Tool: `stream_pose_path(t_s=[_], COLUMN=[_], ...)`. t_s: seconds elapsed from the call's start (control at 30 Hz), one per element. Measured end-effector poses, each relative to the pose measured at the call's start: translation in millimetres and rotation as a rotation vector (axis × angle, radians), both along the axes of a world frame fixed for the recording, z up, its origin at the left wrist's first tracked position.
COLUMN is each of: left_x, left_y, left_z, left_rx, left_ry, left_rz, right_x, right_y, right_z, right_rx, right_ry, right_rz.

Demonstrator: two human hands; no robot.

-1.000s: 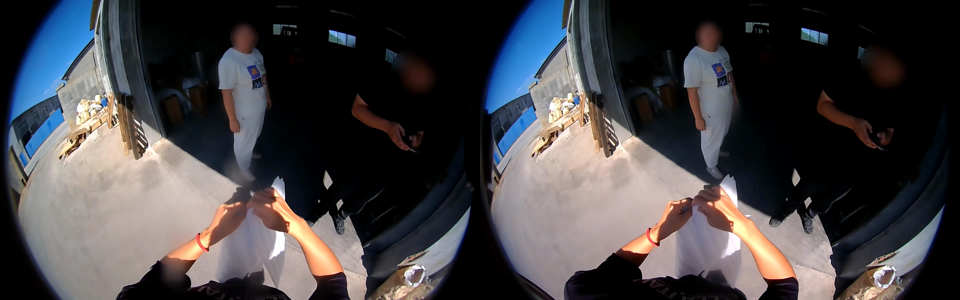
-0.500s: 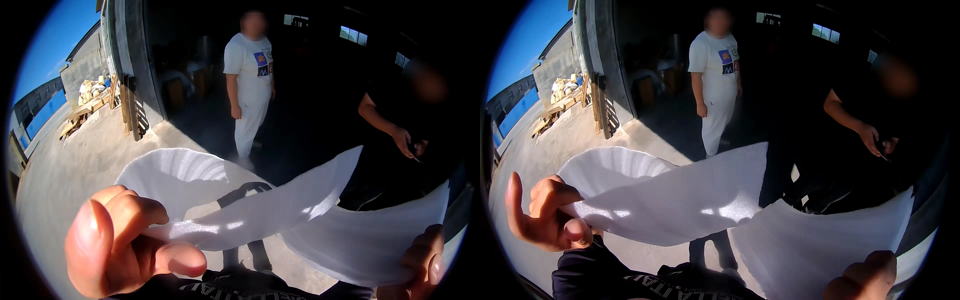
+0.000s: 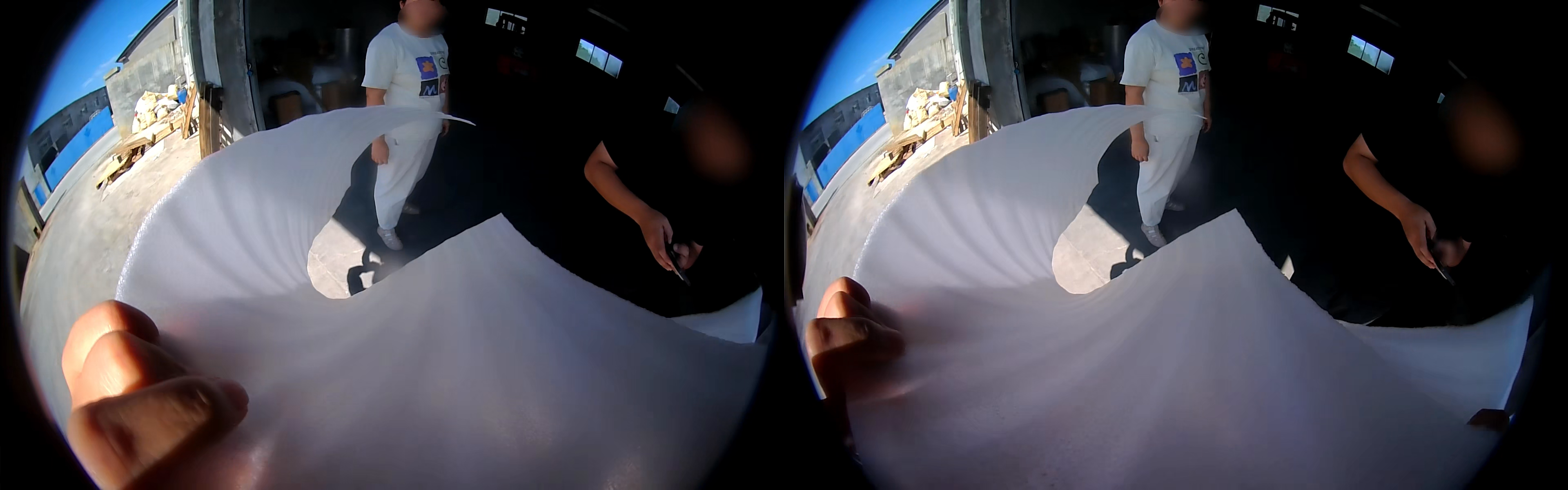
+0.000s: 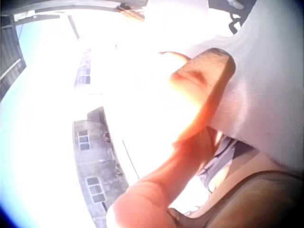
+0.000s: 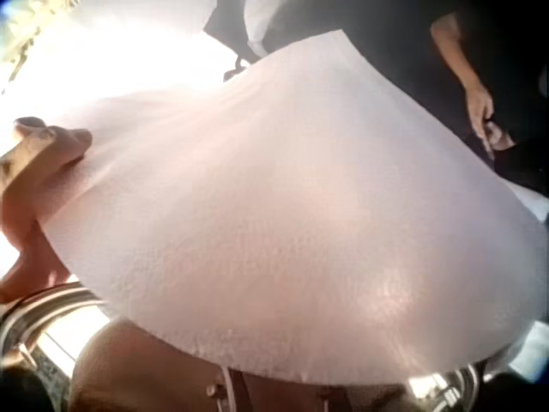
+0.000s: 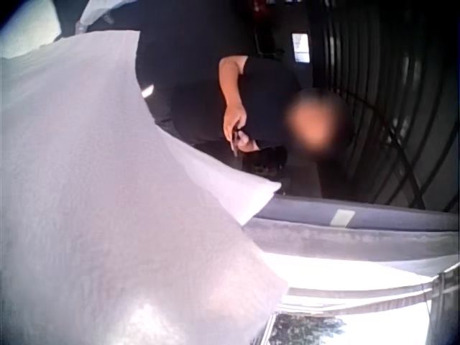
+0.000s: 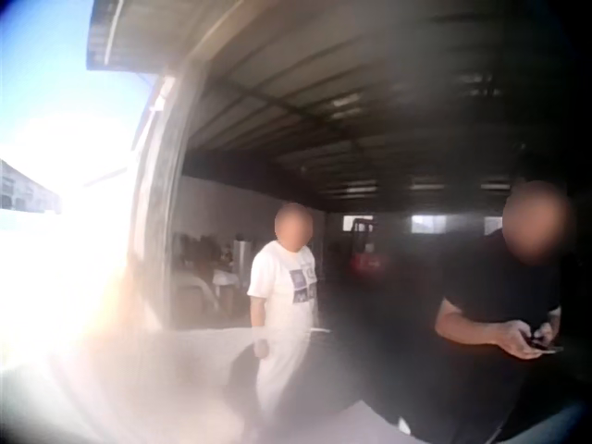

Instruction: The person folds white foam sheets into rectangular pads. They use both hands to align and fold the material repeatedly, eventually placing the folded stacks on the floor.

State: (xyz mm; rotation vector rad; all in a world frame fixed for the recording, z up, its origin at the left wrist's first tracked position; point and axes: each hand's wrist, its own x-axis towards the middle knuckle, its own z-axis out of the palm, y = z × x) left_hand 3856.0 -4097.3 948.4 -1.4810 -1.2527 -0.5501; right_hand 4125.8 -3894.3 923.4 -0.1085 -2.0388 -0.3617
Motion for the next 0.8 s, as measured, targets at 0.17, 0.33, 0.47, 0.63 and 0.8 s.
stream_pose_path(t_s=[0.17, 0.33, 0.47, 0.63, 0.8], left_x=[4, 6, -1, -31, -70], left_y=[13, 19, 31, 76, 164], left_z=[7, 11, 14, 14, -18], left_rx=[-0.023, -0.056, -0.103, -0.322, -0.184], left_ry=[0.022, 0.029, 0.013, -0.072, -0.227], left_rz=[0.021, 0.031, 0.035, 0.032, -0.064], right_x=[-6, -10, -28, -60, -128], right_y=[26, 43, 61, 86, 129], right_z=[-5, -6, -7, -3, -15], right_rx=[-0.025, -0.038, -0.066, -0.053, 0.038], right_ry=[0.113, 0.191, 0.208, 0.224, 0.124], right_rz=[0.078, 0.136, 0.183, 0.234, 0.245])
